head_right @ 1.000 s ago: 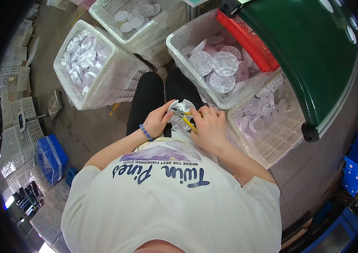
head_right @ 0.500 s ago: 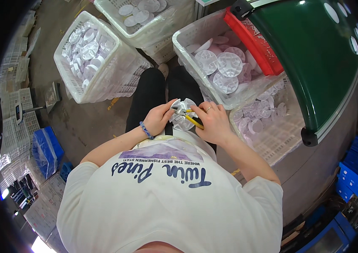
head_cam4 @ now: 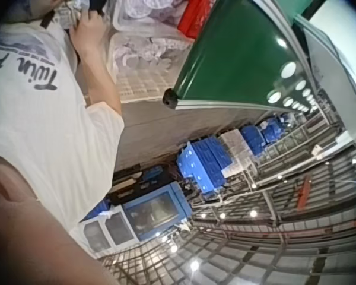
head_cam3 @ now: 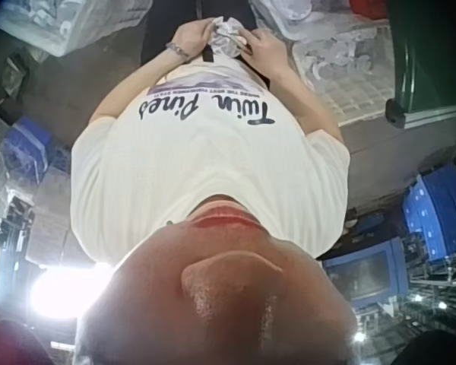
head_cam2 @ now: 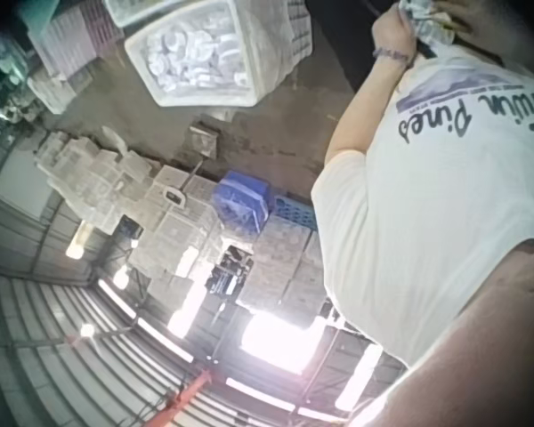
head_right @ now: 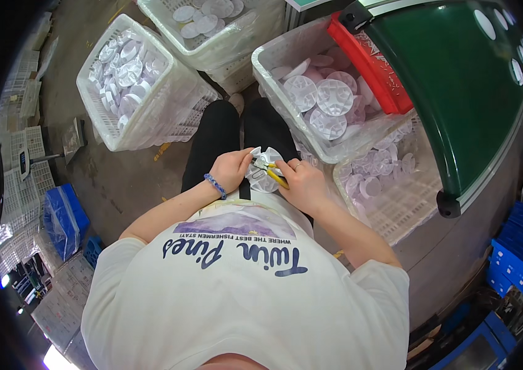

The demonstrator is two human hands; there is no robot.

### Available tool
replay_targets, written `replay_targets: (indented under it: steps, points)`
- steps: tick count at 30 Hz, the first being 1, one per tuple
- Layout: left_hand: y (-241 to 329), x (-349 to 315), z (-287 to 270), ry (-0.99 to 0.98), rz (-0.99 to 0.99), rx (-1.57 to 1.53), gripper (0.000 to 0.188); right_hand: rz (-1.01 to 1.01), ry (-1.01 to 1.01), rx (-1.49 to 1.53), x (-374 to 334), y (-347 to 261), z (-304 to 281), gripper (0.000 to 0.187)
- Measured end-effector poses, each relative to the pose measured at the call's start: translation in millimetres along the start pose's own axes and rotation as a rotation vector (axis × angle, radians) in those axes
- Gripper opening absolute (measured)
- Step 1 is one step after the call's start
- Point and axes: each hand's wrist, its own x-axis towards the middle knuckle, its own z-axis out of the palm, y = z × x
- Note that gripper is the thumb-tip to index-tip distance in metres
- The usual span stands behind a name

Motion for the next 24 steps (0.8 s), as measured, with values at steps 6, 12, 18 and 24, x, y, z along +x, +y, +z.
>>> replay_targets:
  steps: [6,12,18,24]
  points:
    - [-46,6,16,0.079,-0.07,-0.033,0.032,0.024,0.09,0.127,-9,6,-9,0.045]
    - [-49,98,-78,0.297,-0.533,-1.229,0.02,0.242,0.246,0.383,-34,34,-23,0.046]
    - [-44,182,-177,0.206,-0.221,-1.414,0.028,0.502,0.609,0.785,-71,86,3,0.047]
    - [-43,128,-100,-0.081,-0.359,-1.176,0.024,0.781,0.818,0.878,-119,137,19,0.045]
